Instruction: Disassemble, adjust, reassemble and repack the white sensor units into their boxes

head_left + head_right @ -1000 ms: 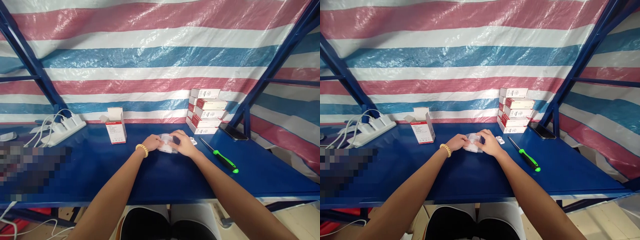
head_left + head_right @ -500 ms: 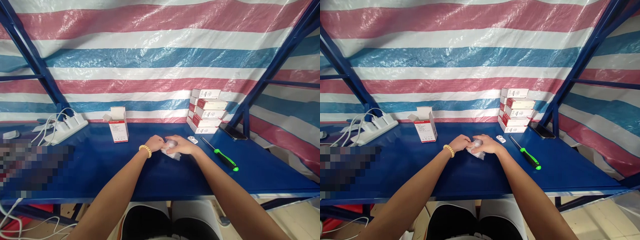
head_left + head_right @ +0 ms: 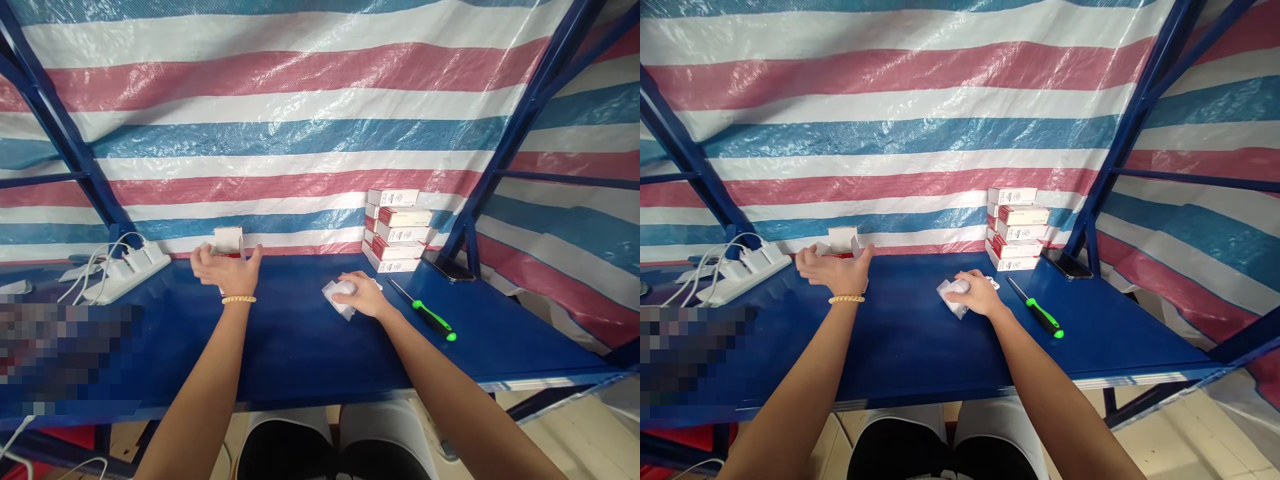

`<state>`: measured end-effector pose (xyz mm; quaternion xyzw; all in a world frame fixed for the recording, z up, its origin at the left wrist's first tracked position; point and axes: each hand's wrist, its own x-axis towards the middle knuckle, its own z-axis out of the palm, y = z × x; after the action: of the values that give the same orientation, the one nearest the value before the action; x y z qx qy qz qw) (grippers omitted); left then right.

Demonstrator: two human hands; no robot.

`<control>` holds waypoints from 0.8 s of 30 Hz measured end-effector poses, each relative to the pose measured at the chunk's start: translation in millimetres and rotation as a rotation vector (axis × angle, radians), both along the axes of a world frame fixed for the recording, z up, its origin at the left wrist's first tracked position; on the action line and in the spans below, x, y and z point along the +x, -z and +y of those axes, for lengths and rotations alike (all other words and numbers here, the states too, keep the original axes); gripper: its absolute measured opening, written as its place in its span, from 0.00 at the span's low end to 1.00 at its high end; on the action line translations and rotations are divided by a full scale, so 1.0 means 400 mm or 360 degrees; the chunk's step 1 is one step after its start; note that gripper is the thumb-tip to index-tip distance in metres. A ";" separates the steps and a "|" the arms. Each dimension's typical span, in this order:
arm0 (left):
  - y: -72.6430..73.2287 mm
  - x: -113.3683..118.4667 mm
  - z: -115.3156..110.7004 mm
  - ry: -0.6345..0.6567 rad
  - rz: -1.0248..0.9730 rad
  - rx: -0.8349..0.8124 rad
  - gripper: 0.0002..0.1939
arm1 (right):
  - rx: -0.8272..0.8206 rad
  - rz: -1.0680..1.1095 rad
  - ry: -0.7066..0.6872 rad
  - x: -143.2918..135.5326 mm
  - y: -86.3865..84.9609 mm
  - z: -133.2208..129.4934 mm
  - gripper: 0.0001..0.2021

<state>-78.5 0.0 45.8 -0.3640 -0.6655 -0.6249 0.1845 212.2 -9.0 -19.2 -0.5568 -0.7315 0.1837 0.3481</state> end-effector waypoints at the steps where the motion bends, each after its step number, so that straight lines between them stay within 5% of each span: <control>1: 0.005 -0.013 0.006 -0.0035 -0.0083 -0.0083 0.57 | -0.0009 -0.0003 0.0000 -0.003 -0.001 0.001 0.29; 4: 0.031 -0.032 0.022 -0.0008 -0.0278 -0.0349 0.62 | -0.0016 -0.0019 0.0007 -0.010 -0.002 0.003 0.29; 7: 0.050 -0.031 0.029 0.0223 -0.0227 -0.0462 0.55 | -0.0002 -0.0054 0.0050 -0.010 -0.001 0.004 0.28; 12: 0.053 0.031 0.010 0.0653 0.0599 -0.0466 0.35 | 0.0354 0.0011 0.0151 -0.013 -0.009 -0.007 0.29; 18: 0.085 0.119 -0.009 0.1148 0.1240 -0.0335 0.35 | 0.0983 0.0281 0.0310 -0.020 -0.034 -0.020 0.30; 21: 0.114 0.127 0.005 0.1480 0.1238 -0.0169 0.33 | 0.1033 0.0439 0.0444 -0.009 -0.038 -0.015 0.30; 24: 0.130 0.120 0.019 0.1530 0.0998 -0.0098 0.40 | 0.1009 0.0656 0.0541 0.009 -0.035 -0.006 0.29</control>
<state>-30.7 7.8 -6.3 -0.7988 -0.3566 -0.4810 0.0575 215.7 -11.5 -5.3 -0.4864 -0.5645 -0.0032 0.6669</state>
